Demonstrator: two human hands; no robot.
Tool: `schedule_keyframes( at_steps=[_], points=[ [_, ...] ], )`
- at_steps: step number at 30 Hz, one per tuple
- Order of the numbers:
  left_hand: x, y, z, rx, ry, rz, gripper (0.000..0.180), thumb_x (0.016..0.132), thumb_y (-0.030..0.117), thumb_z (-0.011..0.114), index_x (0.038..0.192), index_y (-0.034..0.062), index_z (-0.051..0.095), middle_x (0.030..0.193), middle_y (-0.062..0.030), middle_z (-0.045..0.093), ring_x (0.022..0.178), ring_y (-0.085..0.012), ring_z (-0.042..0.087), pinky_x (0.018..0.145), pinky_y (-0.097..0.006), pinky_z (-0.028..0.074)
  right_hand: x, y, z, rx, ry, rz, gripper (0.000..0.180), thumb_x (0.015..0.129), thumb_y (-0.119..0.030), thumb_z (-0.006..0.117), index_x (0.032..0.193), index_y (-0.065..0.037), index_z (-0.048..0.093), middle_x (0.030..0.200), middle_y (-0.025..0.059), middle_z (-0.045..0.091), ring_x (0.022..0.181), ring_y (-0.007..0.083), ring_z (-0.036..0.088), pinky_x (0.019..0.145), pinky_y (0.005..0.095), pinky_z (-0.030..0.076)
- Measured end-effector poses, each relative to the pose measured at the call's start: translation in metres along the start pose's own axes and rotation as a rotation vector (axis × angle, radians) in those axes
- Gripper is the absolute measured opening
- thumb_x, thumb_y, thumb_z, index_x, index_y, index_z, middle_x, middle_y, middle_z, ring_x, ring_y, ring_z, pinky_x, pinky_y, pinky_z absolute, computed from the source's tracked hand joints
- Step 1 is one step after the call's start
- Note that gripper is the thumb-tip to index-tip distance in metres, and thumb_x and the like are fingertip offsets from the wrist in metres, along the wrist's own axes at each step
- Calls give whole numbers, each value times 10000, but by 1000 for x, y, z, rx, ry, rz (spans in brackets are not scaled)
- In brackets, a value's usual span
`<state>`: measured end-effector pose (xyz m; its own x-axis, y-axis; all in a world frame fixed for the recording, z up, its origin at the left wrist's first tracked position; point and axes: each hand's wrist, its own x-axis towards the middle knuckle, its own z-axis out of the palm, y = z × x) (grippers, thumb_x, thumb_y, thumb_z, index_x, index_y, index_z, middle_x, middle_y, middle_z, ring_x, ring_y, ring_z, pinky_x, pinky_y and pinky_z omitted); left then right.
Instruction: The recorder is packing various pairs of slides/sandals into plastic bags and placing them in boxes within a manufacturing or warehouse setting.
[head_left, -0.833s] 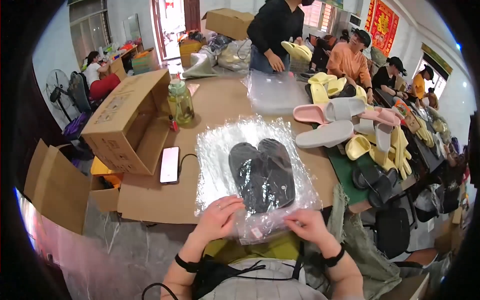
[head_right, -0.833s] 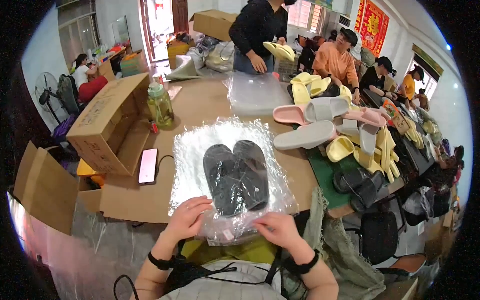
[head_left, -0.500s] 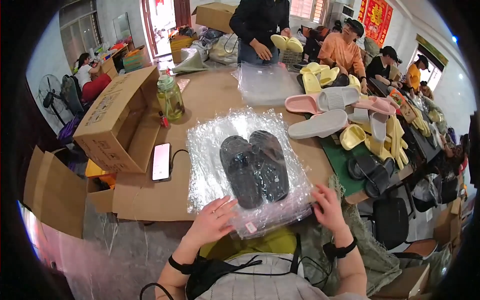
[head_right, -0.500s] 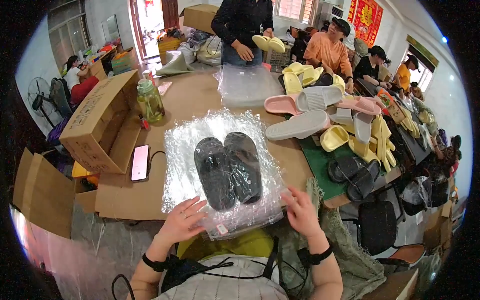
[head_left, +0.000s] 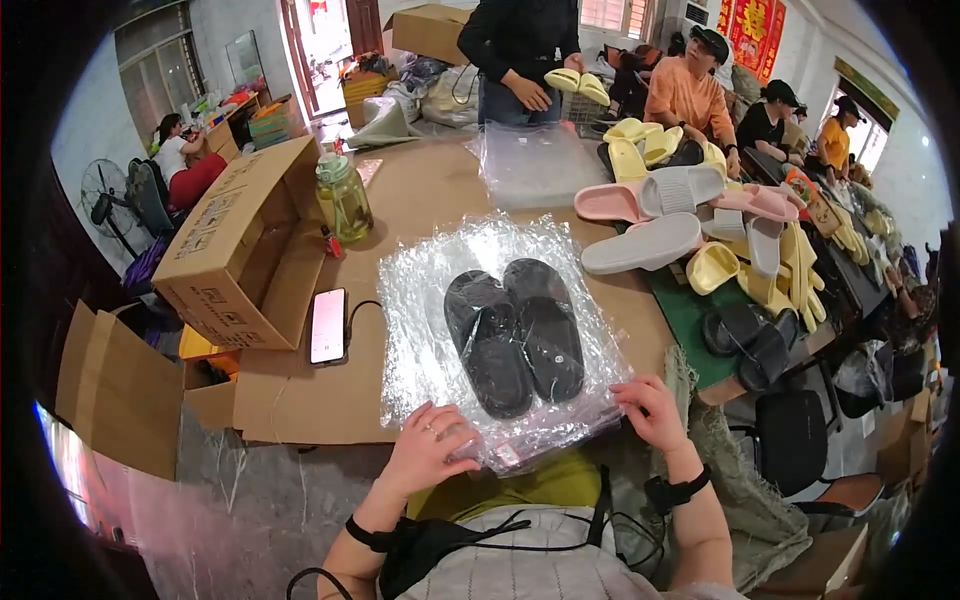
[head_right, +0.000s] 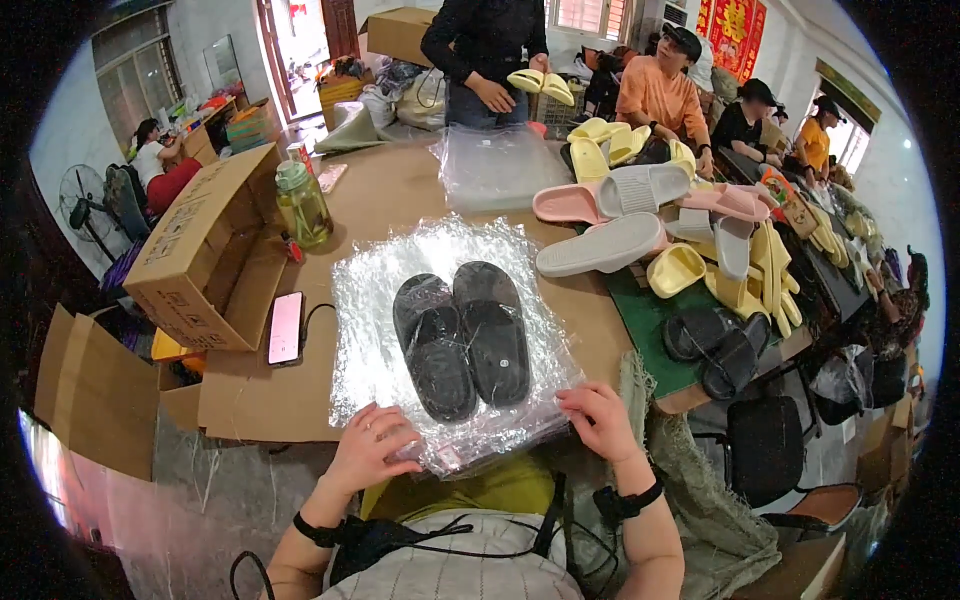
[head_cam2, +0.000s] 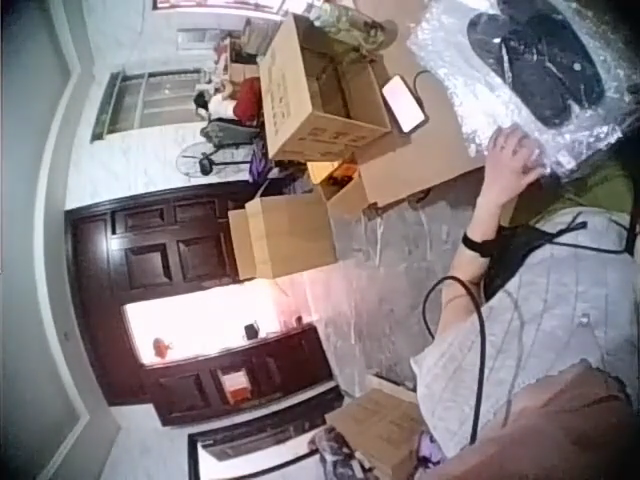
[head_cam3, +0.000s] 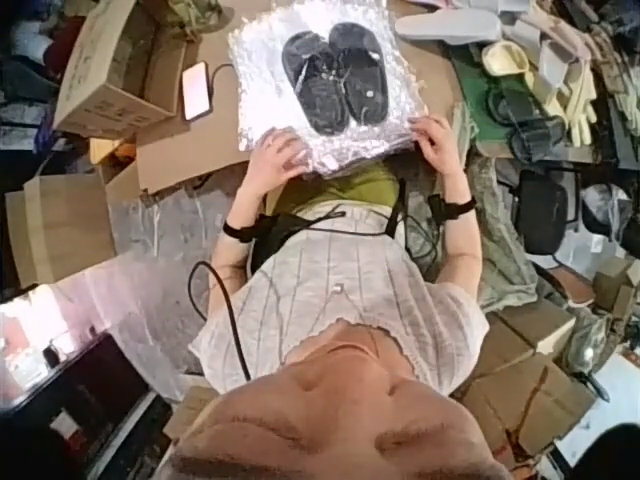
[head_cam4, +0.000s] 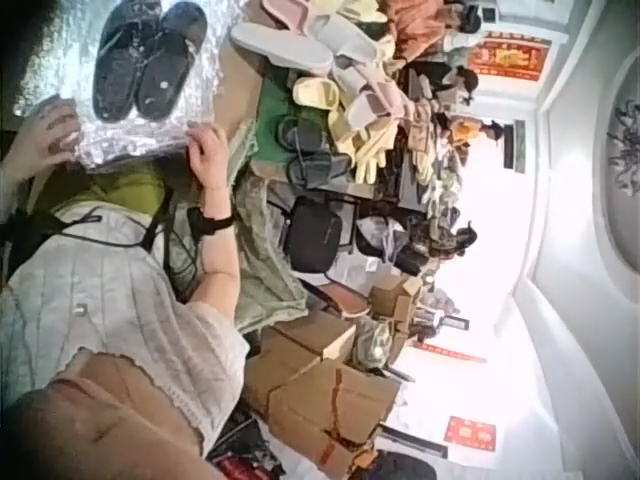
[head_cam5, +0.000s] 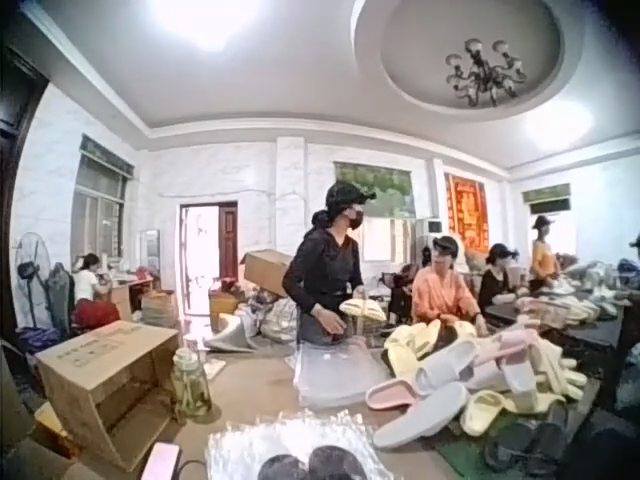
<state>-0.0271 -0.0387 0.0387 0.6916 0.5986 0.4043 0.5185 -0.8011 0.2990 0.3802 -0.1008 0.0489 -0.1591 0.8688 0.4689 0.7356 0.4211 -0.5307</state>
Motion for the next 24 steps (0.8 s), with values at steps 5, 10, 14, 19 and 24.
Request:
schedule_keyframes(
  at_steps=[5, 10, 14, 19, 24],
  points=[
    [7, 12, -2, 0, 78, 16, 478, 692, 388, 866, 1111, 230, 699, 1202, -26, 623, 1231, -267, 558, 1051, -478, 446, 0, -3, 6, 274, 78, 278, 231, 798, 2, 747, 1014, -78, 730, 967, 73, 702, 980, 242, 627, 821, 352, 541],
    [7, 15, 8, -31, 19, 194, 350, 740, 265, 832, 1044, 170, 688, 1259, -60, 608, 1228, -317, 557, 1031, -481, 477, 8, 1, 3, 171, 63, 138, 226, 772, -18, 775, 984, -87, 735, 979, 43, 717, 967, 238, 619, 810, 345, 533],
    [6, 15, 2, -129, 36, 183, 255, 785, 182, 800, 993, 120, 667, 1260, -80, 619, 1184, -322, 592, 966, -432, 515, 8, 8, -3, 112, 42, 15, 193, 763, -28, 788, 935, -91, 730, 1014, 25, 741, 963, 234, 616, 786, 341, 529],
    [3, 12, -12, -269, 67, 93, 184, 808, 125, 778, 969, 101, 690, 1150, -69, 689, 1092, -304, 658, 885, -412, 537, 5, 4, -8, 158, -7, 103, 141, 772, -24, 784, 883, -78, 717, 1021, 30, 745, 946, 229, 621, 815, 345, 520],
    [0, 2, -6, -356, 30, -72, 114, 870, 112, 717, 968, 71, 678, 978, -86, 739, 971, -303, 696, 842, -403, 545, 4, 6, 0, 247, 33, 277, 53, 820, -55, 758, 848, -64, 714, 910, 46, 723, 925, 228, 629, 770, 345, 515]
  ],
)
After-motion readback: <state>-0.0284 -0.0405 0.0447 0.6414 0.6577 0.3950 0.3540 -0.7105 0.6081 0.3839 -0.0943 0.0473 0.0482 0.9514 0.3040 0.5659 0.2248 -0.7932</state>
